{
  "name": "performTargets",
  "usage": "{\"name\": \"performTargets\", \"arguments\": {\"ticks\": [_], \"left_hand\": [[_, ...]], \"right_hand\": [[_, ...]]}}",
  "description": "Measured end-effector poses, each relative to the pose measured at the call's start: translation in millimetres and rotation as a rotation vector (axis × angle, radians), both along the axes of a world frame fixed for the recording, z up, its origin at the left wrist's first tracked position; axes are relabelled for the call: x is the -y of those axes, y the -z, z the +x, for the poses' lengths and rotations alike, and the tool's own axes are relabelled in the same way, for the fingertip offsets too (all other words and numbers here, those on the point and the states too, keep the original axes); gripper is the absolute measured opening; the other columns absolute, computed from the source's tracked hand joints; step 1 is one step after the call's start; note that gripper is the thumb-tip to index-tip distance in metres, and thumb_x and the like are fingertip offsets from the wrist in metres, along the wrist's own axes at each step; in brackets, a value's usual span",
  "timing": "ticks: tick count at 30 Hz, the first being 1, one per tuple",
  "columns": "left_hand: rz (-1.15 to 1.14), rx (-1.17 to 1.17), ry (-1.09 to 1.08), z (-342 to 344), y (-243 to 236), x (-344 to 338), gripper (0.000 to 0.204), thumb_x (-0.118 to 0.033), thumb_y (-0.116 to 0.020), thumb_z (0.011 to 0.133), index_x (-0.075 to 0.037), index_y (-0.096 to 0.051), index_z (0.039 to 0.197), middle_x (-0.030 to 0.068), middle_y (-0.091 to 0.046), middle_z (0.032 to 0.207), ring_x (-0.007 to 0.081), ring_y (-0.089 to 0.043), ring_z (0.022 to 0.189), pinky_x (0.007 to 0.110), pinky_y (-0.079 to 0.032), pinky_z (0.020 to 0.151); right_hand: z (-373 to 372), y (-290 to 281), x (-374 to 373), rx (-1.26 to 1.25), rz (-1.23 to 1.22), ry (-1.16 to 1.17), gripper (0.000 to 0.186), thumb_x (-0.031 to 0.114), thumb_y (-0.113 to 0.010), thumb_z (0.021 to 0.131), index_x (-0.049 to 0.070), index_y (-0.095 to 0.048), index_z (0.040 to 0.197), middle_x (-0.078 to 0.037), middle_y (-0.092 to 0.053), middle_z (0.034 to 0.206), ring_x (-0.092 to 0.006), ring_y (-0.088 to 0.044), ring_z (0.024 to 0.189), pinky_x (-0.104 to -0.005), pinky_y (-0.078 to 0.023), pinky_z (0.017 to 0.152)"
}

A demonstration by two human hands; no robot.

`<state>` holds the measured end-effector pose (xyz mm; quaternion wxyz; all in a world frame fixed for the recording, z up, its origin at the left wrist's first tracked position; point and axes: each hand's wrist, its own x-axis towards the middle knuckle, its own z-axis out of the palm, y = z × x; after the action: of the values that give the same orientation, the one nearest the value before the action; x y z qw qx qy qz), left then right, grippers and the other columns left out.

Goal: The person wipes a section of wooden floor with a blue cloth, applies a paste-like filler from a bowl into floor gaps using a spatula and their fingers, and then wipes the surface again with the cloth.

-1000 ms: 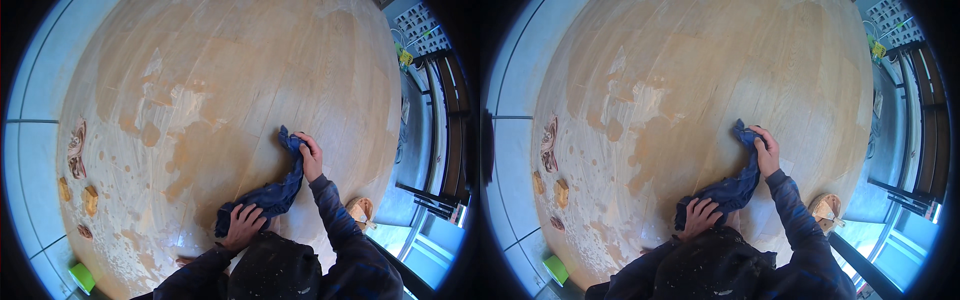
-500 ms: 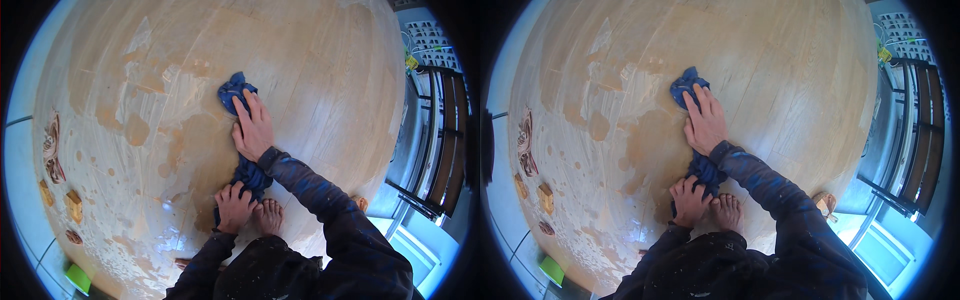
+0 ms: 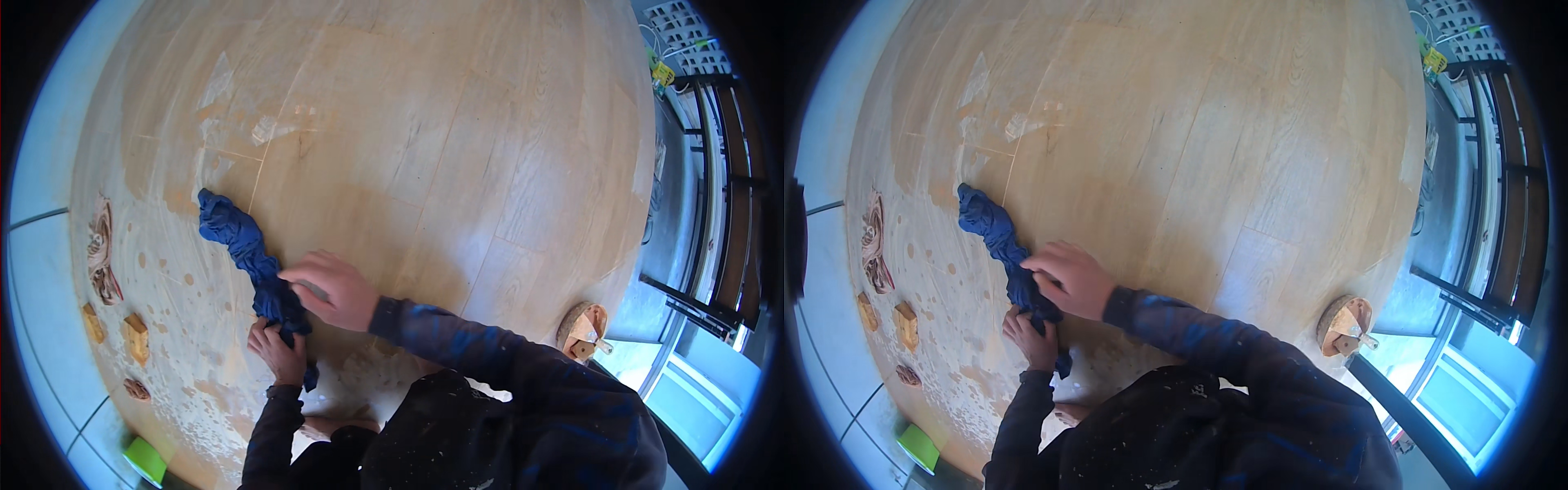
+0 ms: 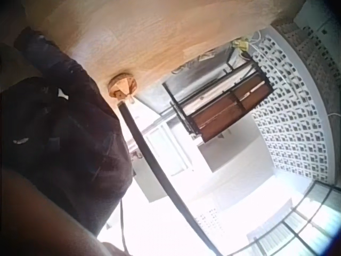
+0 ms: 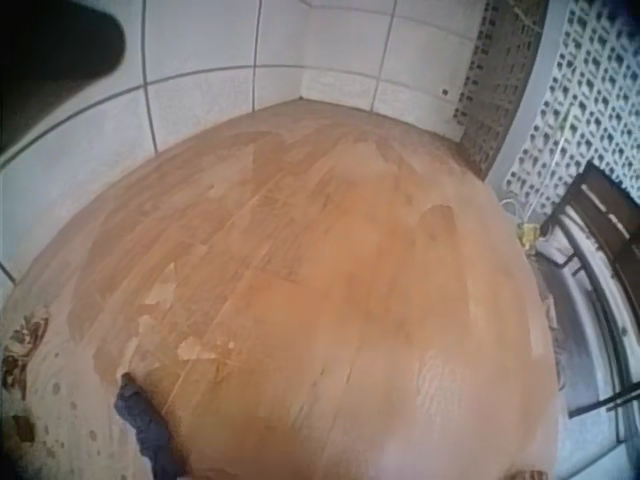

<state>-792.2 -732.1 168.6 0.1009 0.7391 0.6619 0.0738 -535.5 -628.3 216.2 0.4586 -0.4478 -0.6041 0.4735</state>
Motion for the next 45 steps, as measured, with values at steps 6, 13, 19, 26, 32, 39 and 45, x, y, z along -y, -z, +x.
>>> {"name": "performTargets", "arguments": {"ticks": [6, 13, 19, 26, 32, 39, 45], "left_hand": [[0.088, 0.107, 0.653, -32.6, -31.5, -31.0, 0.047, -0.042, -0.056, 0.104, -0.001, -0.052, 0.128, 0.0306, -0.041, 0.149, 0.0498, -0.037, 0.140, 0.065, -0.031, 0.114], [0.414, -0.069, 0.292, 43.0, -8.1, -150.1, 0.048, -0.044, -0.048, 0.112, -0.001, -0.055, 0.132, 0.0217, -0.046, 0.149, 0.0396, -0.044, 0.136, 0.057, -0.036, 0.110], [0.289, -0.094, -0.096, 6.9, 35.7, -191.4, 0.051, -0.046, -0.054, 0.109, -0.005, -0.054, 0.140, 0.0174, -0.055, 0.139, 0.0403, -0.051, 0.132, 0.057, -0.042, 0.105], [0.363, 0.036, 0.026, 20.3, 22.0, -157.9, 0.042, -0.023, -0.062, 0.105, 0.000, -0.053, 0.139, 0.0234, -0.056, 0.137, 0.0443, -0.052, 0.129, 0.053, -0.040, 0.109], [0.398, 0.123, -0.097, 28.3, 18.7, -150.4, 0.045, -0.016, -0.066, 0.098, 0.000, -0.054, 0.138, 0.0249, -0.055, 0.136, 0.0456, -0.052, 0.126, 0.054, -0.040, 0.109], [0.415, 0.157, -0.145, 42.6, 22.7, -143.4, 0.046, -0.015, -0.067, 0.097, -0.001, -0.054, 0.139, 0.0247, -0.054, 0.136, 0.0457, -0.052, 0.126, 0.054, -0.040, 0.108], [0.421, 0.180, -0.166, 40.4, 25.0, -140.8, 0.046, -0.014, -0.067, 0.096, -0.001, -0.055, 0.138, 0.0245, -0.054, 0.135, 0.0456, -0.052, 0.126, 0.054, -0.040, 0.109]], "right_hand": [[247.0, -1.5, 257.3, 0.550, -0.353, 0.624, 0.017, 0.004, -0.069, 0.095, 0.004, -0.073, 0.111, -0.011, -0.065, 0.092, -0.0241, -0.066, 0.077, -0.0353, -0.054, 0.068], [379.4, -8.8, 474.5, 1.101, -0.634, 1.375, 0.017, 0.015, -0.072, 0.095, 0.006, -0.080, 0.106, -0.015, -0.070, 0.097, -0.0318, -0.071, 0.085, -0.0452, -0.056, 0.078], [400.2, 23.0, 402.7, 1.097, -0.552, 1.203, 0.020, 0.018, -0.073, 0.094, 0.007, -0.080, 0.109, -0.015, -0.070, 0.101, -0.0366, -0.069, 0.098, -0.0460, -0.055, 0.087], [406.8, 48.6, 418.9, 1.173, -0.535, 1.186, 0.020, 0.021, -0.078, 0.091, 0.005, -0.082, 0.101, -0.014, -0.075, 0.097, -0.0318, -0.073, 0.089, -0.0416, -0.057, 0.084], [428.1, 75.8, 443.6, 0.826, -0.624, 1.256, 0.021, 0.015, -0.077, 0.094, -0.001, -0.080, 0.107, -0.013, -0.079, 0.096, -0.0241, -0.074, 0.087, -0.0354, -0.057, 0.085], [446.7, 60.0, 450.2, 0.441, -0.688, 1.244, 0.022, 0.013, -0.076, 0.098, -0.006, -0.079, 0.110, -0.010, -0.080, 0.094, -0.0169, -0.072, 0.086, -0.0306, -0.056, 0.086], [365.7, -1.3, 313.1, 0.480, -0.480, 1.018, 0.017, 0.008, -0.068, 0.103, -0.004, -0.075, 0.113, -0.009, -0.076, 0.114, -0.0160, -0.068, 0.101, -0.0301, -0.055, 0.090]]}}
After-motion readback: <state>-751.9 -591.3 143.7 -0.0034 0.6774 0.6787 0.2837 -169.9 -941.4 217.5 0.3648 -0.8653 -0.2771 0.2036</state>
